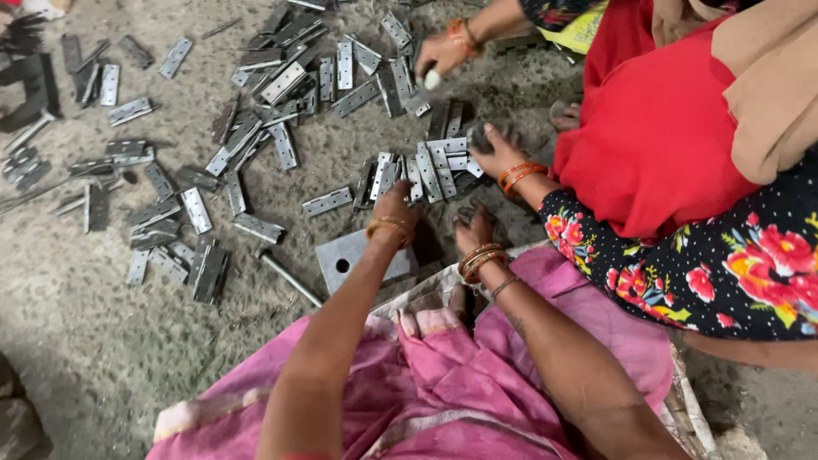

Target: The person sits on the floor and assembles small metal hinge components by placing them on a metal block and striking them with a cylindrical metal tool. The person repeatedly picks up hinge parts, aligns them, and taps them into place, then places the finished pieces into a nearby bucket.

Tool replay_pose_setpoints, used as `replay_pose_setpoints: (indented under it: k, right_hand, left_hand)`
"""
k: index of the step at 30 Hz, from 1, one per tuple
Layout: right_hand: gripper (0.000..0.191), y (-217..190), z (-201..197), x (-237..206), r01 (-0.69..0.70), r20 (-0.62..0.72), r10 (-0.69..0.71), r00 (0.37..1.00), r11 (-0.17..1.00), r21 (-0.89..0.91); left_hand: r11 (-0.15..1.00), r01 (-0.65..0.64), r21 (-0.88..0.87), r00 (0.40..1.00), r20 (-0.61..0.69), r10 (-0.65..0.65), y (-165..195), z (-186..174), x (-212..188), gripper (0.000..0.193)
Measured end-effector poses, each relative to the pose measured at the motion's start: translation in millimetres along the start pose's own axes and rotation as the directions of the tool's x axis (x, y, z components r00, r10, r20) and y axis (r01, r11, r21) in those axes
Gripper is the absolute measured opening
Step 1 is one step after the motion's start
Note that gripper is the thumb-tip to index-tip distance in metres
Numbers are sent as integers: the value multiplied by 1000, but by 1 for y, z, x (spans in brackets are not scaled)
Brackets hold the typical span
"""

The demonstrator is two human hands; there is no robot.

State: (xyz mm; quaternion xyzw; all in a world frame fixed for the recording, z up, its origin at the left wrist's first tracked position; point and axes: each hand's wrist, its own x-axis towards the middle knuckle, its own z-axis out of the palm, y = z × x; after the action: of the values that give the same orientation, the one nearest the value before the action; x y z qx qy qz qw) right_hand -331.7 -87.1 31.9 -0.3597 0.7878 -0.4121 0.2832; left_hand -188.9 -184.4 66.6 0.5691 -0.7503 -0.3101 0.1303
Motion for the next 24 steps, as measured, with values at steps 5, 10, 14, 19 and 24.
replay_pose_setpoints:
  k: [5, 10, 14, 19, 24]
  right_hand:
    - [59, 2, 10, 19, -117, 67, 109, 992, 985, 127]
    - [59, 7, 24, 34, -172, 82, 167, 983, 983, 61]
    - [56, 17, 30, 41, -141, 91, 128, 988, 977, 157]
    - [54, 27, 32, 40, -83, 86, 78, 993, 995, 57]
    - [55, 28, 34, 37, -85, 87, 86, 993, 996, -7]
  left_hand:
    - [772, -332, 542, 943, 176, 282, 51, 16, 72, 79]
    - [654, -472, 591, 864, 163, 476, 63, 32, 131, 84]
    - [676, -468, 569, 869, 436, 234, 57, 22, 143, 112]
    - [688, -490, 536, 869, 363, 336, 49, 6, 130, 121]
    - [572, -565, 594, 820, 329, 468, 34, 13, 133, 73]
